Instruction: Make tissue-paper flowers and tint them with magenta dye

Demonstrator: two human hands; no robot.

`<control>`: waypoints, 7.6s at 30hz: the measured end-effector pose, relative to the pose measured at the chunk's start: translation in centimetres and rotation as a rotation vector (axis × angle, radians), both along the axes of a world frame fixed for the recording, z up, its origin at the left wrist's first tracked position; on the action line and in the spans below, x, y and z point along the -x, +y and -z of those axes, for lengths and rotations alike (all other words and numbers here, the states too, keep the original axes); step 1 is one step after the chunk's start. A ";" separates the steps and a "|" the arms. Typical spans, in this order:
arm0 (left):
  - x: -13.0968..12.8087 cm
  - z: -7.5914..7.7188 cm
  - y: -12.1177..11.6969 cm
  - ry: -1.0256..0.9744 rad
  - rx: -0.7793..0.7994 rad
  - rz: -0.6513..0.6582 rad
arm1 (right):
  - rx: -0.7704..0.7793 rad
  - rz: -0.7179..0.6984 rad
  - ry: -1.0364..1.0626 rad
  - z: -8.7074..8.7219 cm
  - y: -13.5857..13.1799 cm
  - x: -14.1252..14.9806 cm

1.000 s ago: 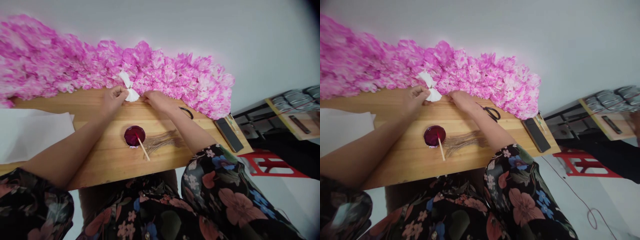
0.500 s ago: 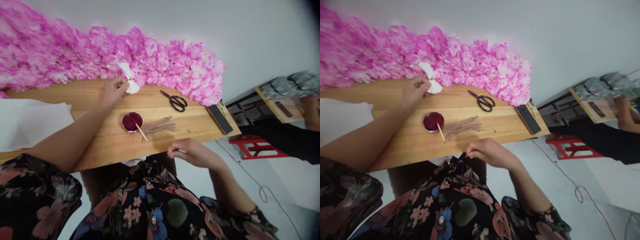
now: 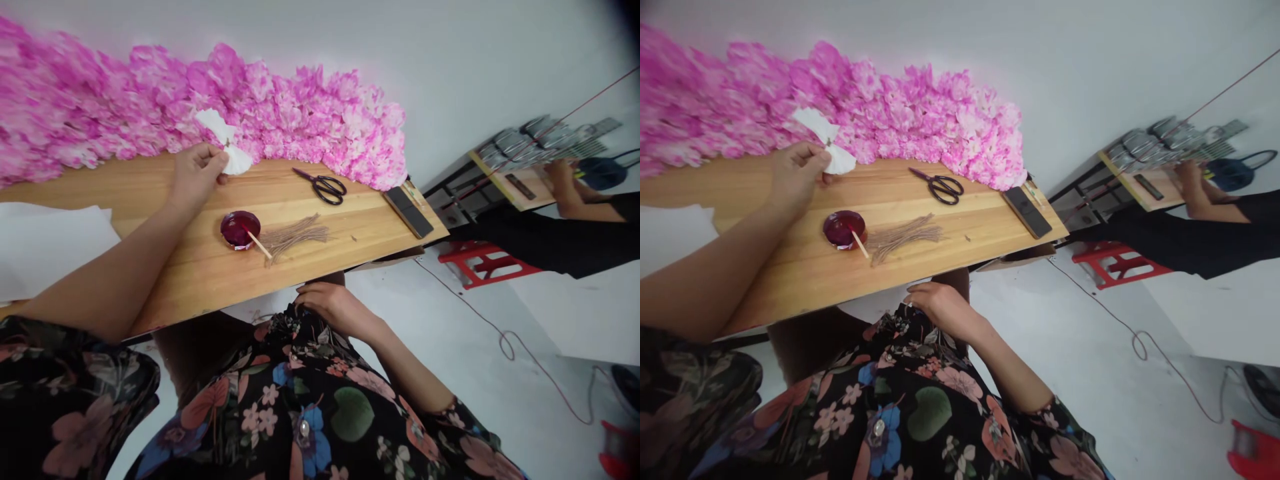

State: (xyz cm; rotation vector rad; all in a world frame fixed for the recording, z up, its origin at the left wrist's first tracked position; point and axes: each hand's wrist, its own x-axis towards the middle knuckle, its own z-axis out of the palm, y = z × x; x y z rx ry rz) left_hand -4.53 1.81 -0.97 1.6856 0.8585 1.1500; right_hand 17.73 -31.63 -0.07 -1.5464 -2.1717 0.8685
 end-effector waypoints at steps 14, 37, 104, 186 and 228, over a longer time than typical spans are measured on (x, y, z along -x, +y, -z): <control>-0.7 -0.4 -1.7 -0.036 0.032 0.158 | -0.208 0.455 0.476 -3.0 17.3 -2.7; -0.4 -1.0 -1.7 0.129 0.014 -0.027 | -0.267 0.274 0.327 -1.0 25.8 1.1; -1.0 -0.1 -1.7 0.067 0.176 0.145 | 0.002 0.371 0.758 0.3 26.1 1.7; -0.4 0.5 -1.3 0.625 -0.524 0.024 | -0.493 0.075 0.106 0.0 25.9 -0.9; -0.3 0.3 -1.8 0.680 -0.490 0.026 | -0.522 0.060 -0.013 0.2 26.5 -1.8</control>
